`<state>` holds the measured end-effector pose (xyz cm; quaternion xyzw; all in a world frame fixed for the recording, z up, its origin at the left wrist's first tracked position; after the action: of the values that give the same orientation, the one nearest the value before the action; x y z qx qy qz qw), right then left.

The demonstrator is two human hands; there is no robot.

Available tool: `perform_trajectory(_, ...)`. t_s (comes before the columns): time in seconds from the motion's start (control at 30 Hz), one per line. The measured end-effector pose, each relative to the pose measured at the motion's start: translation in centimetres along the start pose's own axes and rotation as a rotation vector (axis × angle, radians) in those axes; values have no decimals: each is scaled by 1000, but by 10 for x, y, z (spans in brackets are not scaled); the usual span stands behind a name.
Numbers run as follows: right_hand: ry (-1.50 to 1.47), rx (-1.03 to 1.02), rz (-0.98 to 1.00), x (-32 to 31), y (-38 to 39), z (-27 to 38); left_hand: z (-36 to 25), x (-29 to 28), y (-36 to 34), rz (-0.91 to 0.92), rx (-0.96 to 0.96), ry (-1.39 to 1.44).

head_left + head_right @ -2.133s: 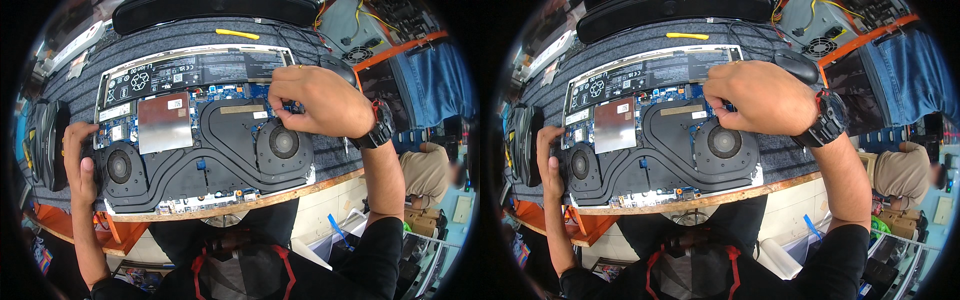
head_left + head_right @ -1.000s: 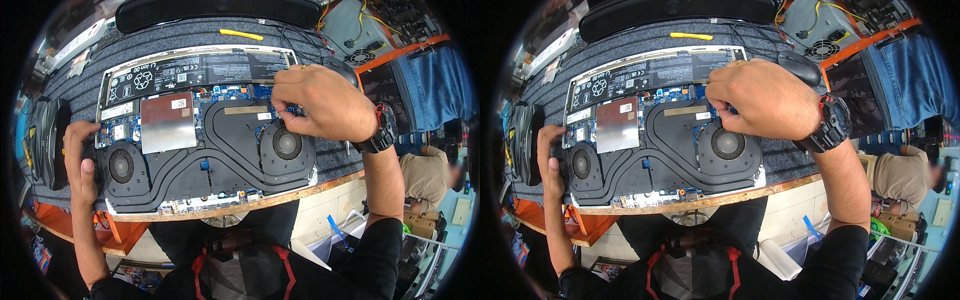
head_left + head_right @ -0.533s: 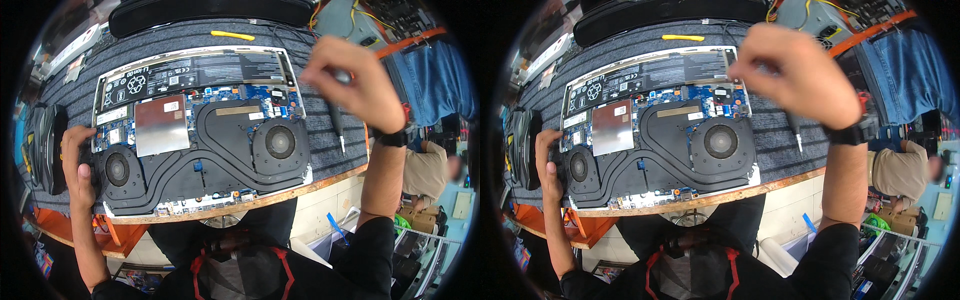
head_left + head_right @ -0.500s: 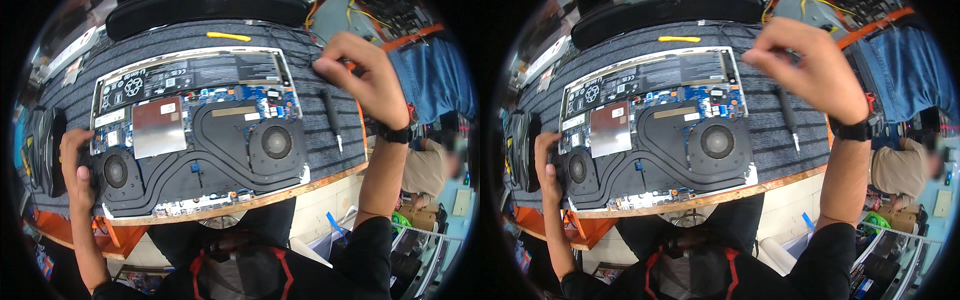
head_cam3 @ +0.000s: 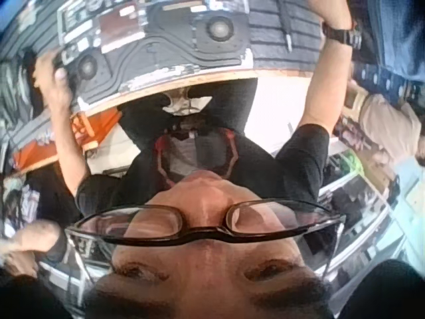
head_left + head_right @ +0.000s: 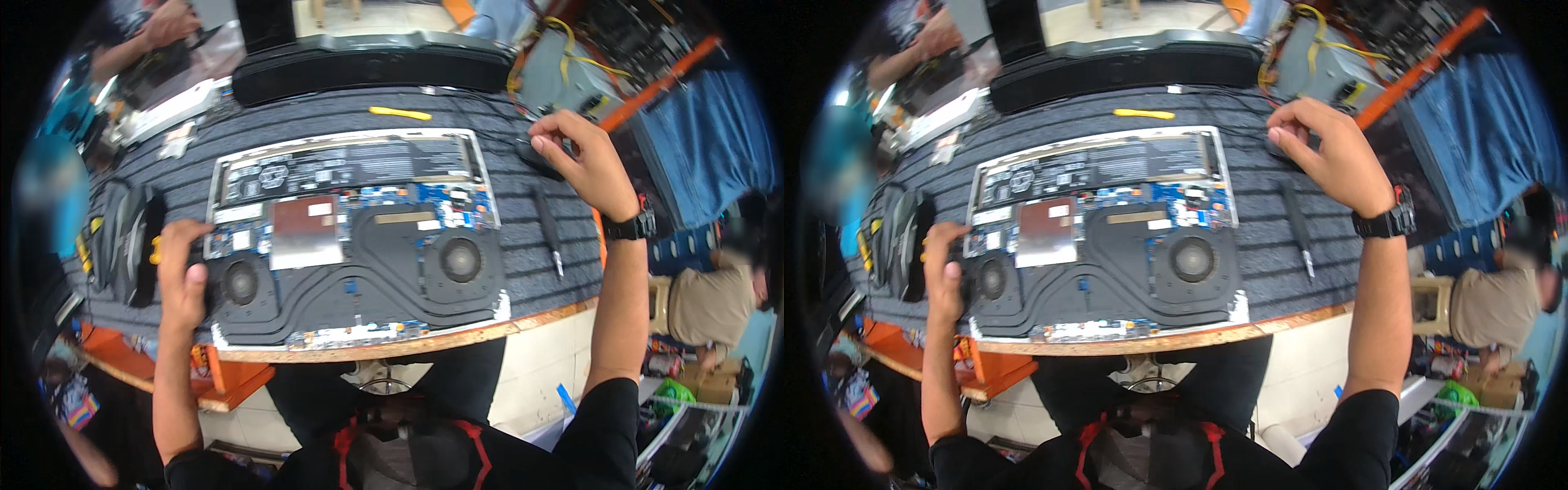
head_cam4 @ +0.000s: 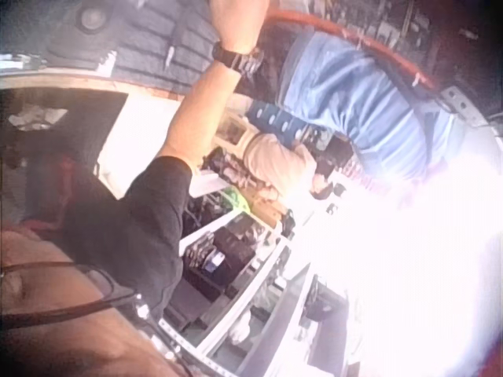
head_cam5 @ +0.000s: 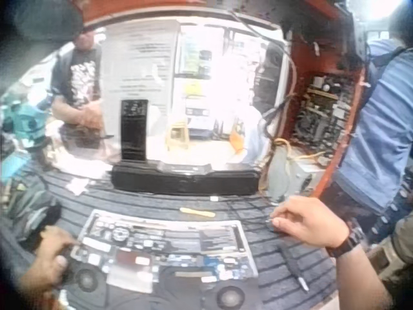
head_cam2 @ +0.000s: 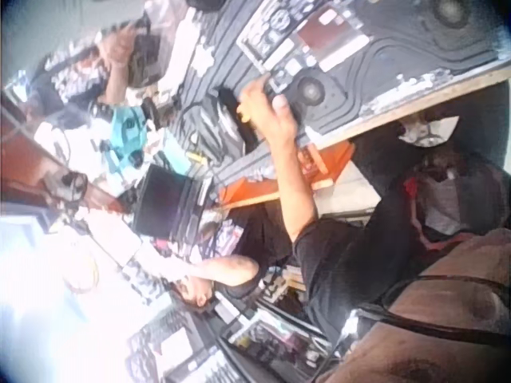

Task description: The person works on the internal components of a disassembled laptop, using tweezers to manipulate small connectors and wires on the motherboard. They remove the cooling fan assembly and place it on the workbench, then continue to adjust components within the chassis.

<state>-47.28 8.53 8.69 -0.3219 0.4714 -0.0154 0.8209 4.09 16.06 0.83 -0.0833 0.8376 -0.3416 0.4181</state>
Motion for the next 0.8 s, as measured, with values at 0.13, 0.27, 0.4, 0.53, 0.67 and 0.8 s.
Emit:
perform_trajectory(0.13, -41, -83, 30, 20, -18, 43, 2, -5, 1, -12, 31, 9)
perform_trajectory(0.27, -39, -85, 11, 18, -10, 63, 8, -5, 4, -26, 81, 79)
perform_trajectory(0.4, -45, 38, -89, 13, 17, 53, 1, 4, -4, 32, 47, 108)
perform_trajectory(0.53, -139, 244, -314, -8, 67, 13, 3, -5, 6, -59, 96, 124)
perform_trajectory(0.67, -77, 533, -505, -1, 144, -23, -3, -22, 12, -110, 203, 48)
perform_trajectory(0.8, -273, 652, -561, -6, 184, -48, -11, -66, 1, -349, 175, -43)
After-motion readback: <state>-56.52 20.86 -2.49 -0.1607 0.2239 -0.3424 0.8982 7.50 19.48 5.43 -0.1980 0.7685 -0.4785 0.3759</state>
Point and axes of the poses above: each hand's wrist, its own y-axis away from the middle knuckle, its own x-axis out of the palm, z = x × y, the point moved 2 cm from there along -y, towards the middle knuckle, and after that the axes turned 14 degrees about -z, right-handed, at the moved point
